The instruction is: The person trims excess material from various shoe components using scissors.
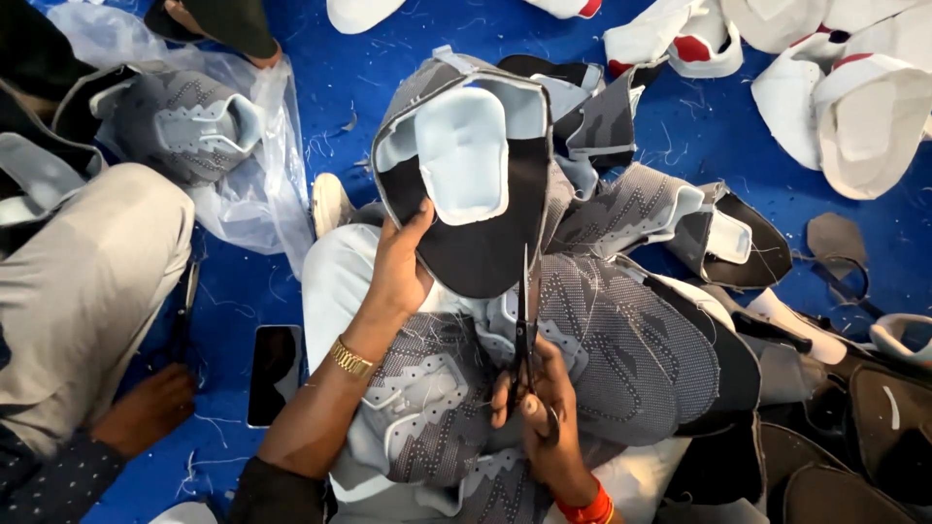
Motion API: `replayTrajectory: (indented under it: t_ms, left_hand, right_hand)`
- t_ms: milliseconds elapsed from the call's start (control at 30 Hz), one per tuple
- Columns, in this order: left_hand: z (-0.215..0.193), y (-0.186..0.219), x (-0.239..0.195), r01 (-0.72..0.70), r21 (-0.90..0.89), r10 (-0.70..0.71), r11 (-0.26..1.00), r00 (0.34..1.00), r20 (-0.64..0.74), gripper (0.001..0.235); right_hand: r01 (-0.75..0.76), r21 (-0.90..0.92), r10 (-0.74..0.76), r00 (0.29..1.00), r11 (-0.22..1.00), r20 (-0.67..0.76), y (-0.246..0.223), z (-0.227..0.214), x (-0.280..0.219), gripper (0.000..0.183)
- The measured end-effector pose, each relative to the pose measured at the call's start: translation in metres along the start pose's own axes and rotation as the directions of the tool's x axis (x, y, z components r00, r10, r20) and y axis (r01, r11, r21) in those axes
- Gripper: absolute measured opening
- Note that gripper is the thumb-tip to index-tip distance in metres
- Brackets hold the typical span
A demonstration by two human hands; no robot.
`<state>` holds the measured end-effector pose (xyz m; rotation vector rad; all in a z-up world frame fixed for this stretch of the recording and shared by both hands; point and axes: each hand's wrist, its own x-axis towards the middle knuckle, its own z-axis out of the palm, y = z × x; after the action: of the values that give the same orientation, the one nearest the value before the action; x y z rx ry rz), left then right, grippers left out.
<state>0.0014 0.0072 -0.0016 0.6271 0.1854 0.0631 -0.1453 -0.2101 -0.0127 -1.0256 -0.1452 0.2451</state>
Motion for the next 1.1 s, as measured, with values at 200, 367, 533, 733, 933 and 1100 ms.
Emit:
replayTrajectory:
  t_ms: [200, 367, 533, 733, 933, 1100]
  left_hand:
    - [-0.017, -0.015, 0.005, -0.034, 0.08, 0.029, 0.996, 0.997, 0.065, 0.029]
    - [-0.019, -0.018, 0.006, -0.022, 0.171, 0.015, 0.985, 0.999, 0.046, 0.037]
    - [0.003, -0.006, -0.001, 0.006, 0.215, -0.002, 0.977, 1.0, -0.018, 0.043]
    - [-0.008, -0.012, 0.002, -0.052, 0.282, 0.055, 0.958, 0.998, -0.002, 0.04]
    - [-0.004, -0.011, -0.001, -0.064, 0.336, 0.051, 0.94, 0.998, 0.047, 0.04]
    - [-0.001, -0.008, -0.002, 0.006, 0.347, -0.055, 0.938, 0.99, 0.133, 0.04]
  right_hand:
    - [-0.063, -0.02, 0.063, 0.998, 0.998, -0.019, -0.001, 0.003, 0.0, 0.087]
    - [-0.045, -0.015, 0.044, 0.998, 0.999, -0.051, 0.004, 0.002, 0.002, 0.086]
    - [-0.026, -0.041, 0.023, 0.997, 0.999, -0.075, 0.006, 0.001, 0.0, 0.088]
    - [-0.006, -0.03, 0.003, 0.996, 1.0, -0.091, 0.013, -0.004, -0.001, 0.088]
    - [-0.009, -0.024, 0.006, 0.993, 1.0, -0.119, 0.005, 0.002, -0.001, 0.086]
    - [0.023, -0.013, -0.025, 0.992, 1.0, -0.125, 0.012, -0.004, -0.002, 0.089]
